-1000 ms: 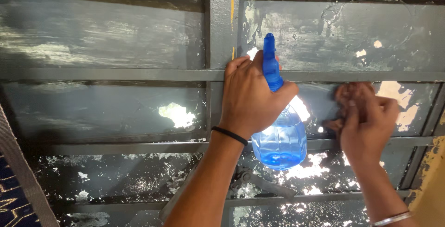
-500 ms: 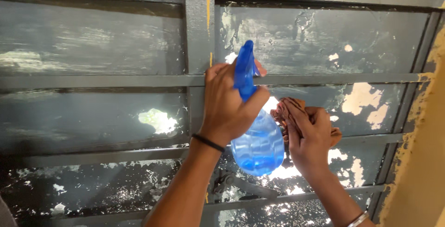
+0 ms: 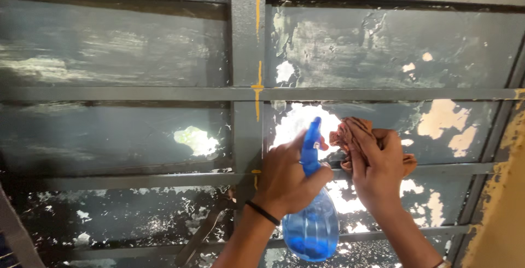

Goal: The person cleans a window by spraying the glass with a spray bottle and wiping it down with a cloth.

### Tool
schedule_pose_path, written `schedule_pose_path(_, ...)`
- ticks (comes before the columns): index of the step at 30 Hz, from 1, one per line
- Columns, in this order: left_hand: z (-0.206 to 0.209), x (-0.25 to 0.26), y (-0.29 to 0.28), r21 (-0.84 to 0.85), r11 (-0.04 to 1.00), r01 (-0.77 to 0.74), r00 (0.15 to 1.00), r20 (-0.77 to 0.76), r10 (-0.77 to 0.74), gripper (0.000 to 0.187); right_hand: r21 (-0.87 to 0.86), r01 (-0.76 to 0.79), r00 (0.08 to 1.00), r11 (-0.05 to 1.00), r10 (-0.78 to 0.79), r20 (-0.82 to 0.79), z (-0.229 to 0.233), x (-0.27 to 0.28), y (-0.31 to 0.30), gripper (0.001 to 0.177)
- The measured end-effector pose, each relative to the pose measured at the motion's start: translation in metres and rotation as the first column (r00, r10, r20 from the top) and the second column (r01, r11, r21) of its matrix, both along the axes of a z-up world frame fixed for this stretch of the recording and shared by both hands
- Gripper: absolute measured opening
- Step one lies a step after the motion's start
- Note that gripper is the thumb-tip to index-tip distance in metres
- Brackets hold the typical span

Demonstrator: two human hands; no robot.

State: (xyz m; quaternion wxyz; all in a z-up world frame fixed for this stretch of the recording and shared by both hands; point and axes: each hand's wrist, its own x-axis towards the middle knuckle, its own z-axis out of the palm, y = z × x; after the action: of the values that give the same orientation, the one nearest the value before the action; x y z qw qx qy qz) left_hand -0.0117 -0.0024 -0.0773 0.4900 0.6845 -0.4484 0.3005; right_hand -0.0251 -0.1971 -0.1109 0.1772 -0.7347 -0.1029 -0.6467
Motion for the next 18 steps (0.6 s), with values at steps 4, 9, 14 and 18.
schedule_pose_path(4,-0.005,0.001,-0.001,0.037,0.999,-0.035,0.999,0.039,0.034,0.034,-0.089,0.077,0.996,0.993,-0.072,0.055,0.0,0.0,0.0,0.036)
schedule_pose_path(9,-0.003,-0.002,-0.001,0.137,0.984,-0.116,0.992,-0.024,0.12,0.035,-0.023,0.022,1.0,0.999,-0.022,0.003,0.001,-0.003,0.004,0.036)
schedule_pose_path(14,-0.003,-0.001,-0.001,0.266,0.946,-0.188,0.982,0.031,0.186,0.038,0.127,-0.167,0.981,0.978,0.178,-0.078,0.003,-0.005,0.007,0.033)
schedule_pose_path(18,-0.013,0.001,-0.004,0.228,0.955,-0.191,0.98,0.092,0.174,0.036,-0.088,0.124,0.992,0.988,-0.123,0.024,-0.002,-0.004,0.004,0.035)
